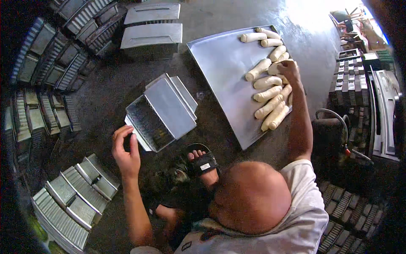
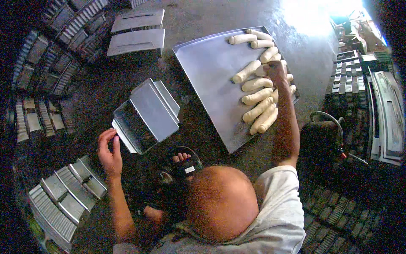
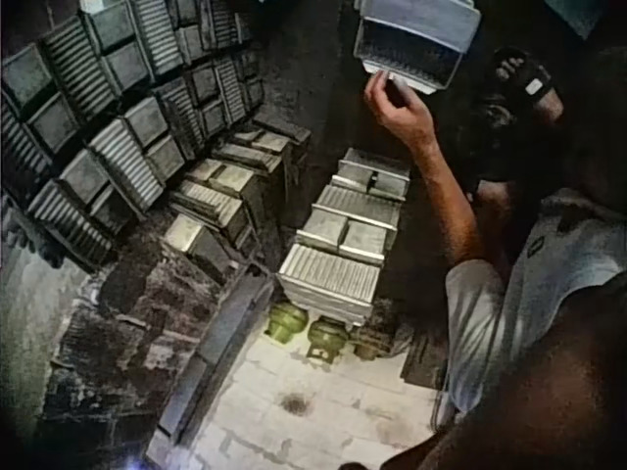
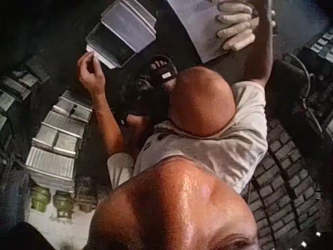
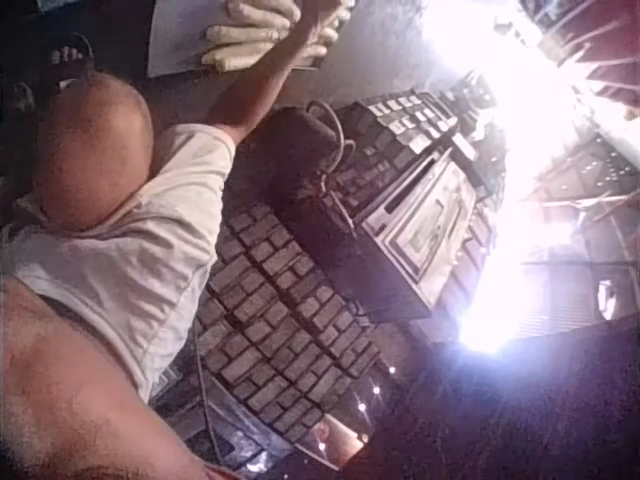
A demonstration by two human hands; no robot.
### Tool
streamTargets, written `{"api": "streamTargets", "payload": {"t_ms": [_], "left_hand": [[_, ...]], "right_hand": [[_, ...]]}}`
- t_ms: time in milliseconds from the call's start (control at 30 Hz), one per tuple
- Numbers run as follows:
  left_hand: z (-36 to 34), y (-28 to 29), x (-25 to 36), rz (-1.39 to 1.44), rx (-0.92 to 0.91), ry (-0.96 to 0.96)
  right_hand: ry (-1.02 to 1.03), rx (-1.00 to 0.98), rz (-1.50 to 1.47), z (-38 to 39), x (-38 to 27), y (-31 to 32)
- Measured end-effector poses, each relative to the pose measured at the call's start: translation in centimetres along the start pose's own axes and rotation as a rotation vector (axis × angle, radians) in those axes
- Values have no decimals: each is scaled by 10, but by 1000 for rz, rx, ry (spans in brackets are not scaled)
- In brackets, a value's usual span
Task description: The person places portions of dough into metal loaf pans, closes the lids, and stacks the filled pans on top of each other.
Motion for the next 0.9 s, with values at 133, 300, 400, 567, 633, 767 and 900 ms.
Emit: {"api": "streamTargets", "payload": {"t_ms": [133, 300, 400, 567, 633, 767, 900], "left_hand": [[12, -46, 21, 174, -120, 163], [15, -81, 23, 594, -331, 593], [27, -122, 29, 1005, -361, 1060], [2, -79, -10, 948, -68, 1014], [-8, -52, -31, 807, -6, 896], [-47, -43, -47, 592, 18, 463], [-57, -53, -56, 64, -21, 66]], "right_hand": [[132, -75, -91, -5, -67, 81], [318, -262, -584, 73, -236, 115], [325, -394, -583, 116, -270, 124], [359, -702, -878, 190, -299, 68], [375, -814, -846, 222, -316, 44], [563, -750, -729, 264, -343, -1], [616, -638, -673, 297, -345, -64]]}}
Point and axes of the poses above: each hand's wrist, its own z-axis away from the middle knuckle, its own y-axis out of the back of the hand, x = y × z, the point moved 6 cm from there along -z, towards the middle knuckle, and after that the axes turned 15 degrees about x, right-handed, at the moved point
